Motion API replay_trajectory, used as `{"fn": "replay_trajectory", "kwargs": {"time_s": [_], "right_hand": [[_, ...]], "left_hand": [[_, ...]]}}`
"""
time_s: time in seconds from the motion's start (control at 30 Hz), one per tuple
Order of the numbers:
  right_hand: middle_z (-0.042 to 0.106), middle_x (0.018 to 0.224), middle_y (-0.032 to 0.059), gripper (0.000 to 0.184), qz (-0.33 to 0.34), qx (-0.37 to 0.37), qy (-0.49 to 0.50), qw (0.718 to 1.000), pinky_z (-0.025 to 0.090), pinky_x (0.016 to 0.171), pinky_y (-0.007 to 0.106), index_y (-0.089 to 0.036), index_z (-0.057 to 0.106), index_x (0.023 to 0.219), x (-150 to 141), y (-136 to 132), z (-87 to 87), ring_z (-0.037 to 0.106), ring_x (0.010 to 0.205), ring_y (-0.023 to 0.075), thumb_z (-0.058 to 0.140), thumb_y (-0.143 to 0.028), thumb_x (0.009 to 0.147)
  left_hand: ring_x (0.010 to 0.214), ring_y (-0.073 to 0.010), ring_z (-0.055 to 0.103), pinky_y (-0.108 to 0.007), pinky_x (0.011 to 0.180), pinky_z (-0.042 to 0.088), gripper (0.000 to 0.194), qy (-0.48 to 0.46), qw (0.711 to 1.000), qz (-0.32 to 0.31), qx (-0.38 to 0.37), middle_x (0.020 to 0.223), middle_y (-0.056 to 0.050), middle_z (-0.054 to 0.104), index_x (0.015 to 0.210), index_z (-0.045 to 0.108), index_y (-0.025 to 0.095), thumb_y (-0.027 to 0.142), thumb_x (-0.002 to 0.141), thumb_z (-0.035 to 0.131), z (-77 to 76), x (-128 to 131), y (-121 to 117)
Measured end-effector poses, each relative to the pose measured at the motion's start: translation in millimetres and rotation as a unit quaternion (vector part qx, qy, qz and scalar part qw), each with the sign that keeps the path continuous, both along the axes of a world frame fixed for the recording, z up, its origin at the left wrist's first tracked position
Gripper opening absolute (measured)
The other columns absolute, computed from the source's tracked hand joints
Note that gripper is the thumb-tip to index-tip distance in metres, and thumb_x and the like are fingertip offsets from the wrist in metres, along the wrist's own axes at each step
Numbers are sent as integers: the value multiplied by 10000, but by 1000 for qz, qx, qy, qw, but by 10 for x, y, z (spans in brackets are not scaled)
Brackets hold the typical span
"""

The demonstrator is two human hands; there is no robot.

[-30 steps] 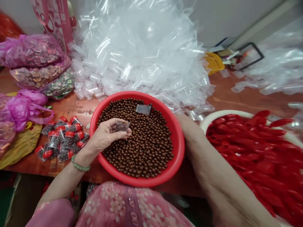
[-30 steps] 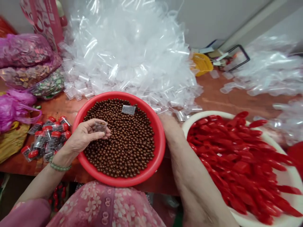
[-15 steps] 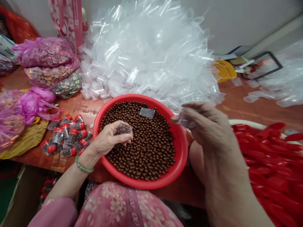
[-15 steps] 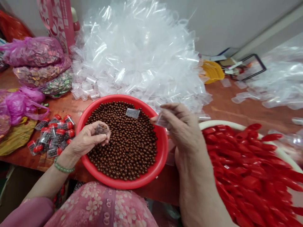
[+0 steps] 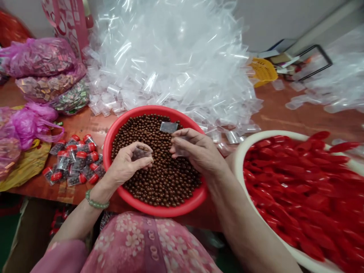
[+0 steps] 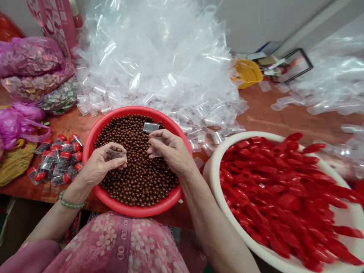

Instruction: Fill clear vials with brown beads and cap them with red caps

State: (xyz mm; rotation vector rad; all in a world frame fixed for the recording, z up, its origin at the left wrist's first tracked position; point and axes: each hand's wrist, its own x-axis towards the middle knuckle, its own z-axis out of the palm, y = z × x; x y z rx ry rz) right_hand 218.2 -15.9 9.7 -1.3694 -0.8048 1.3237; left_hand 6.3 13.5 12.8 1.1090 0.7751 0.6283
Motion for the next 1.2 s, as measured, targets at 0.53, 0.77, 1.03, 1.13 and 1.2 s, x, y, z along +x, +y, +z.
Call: {"fn": "replay_trajectory", "kwargs": {"time_s": [0.53, 0.77, 1.03, 1.13, 1.2], "right_hand": [[664, 927, 86, 167, 104, 149, -585, 790, 528, 773, 369, -202, 610, 988, 112, -296, -4, 657, 856, 232, 517, -326, 927], [669, 888, 83, 157, 353, 18, -614, 706, 480, 678, 321, -175, 602, 928, -297, -464, -31, 666, 800, 225, 485, -275, 957], [663, 941, 67, 160, 351, 38, -580, 734, 478, 752, 299, -193, 630, 993, -306, -388, -54, 660, 832, 195, 486, -164, 927], [666, 912, 56, 168, 334, 59, -557, 758, 479, 757, 294, -215, 654, 964, -289, -387, -92, 656, 834, 190, 496, -176, 925], [665, 895, 50, 175, 321, 67, -546, 771, 479, 754, 292, -222, 663, 962, -292, -382, -113, 654, 829, 187, 496, -184, 929]], "left_hand": [[696, -99, 625, -228, 658, 486, 333, -116, 986, -24, -113, 828, -11, 640, 977, 635, 146, 229, 691, 785, -12, -13, 4], [737, -113, 649, -245, 710, 498, 305, -120, 987, -23, -102, 872, -27, 671, 974, 646, 153, 207, 700, 771, -44, -26, 24], [856, -123, 631, -251, 841, 479, 154, -86, 995, -37, 35, 924, -36, 694, 901, 721, 152, 148, 747, 720, 68, -53, -17], [874, -127, 638, -252, 859, 483, 144, -73, 996, -33, 25, 923, -33, 703, 894, 730, 158, 157, 750, 728, 98, -47, -11], [867, -131, 645, -253, 848, 494, 169, -75, 996, -38, 8, 911, -33, 706, 898, 731, 158, 178, 732, 755, 96, -47, -6]]}}
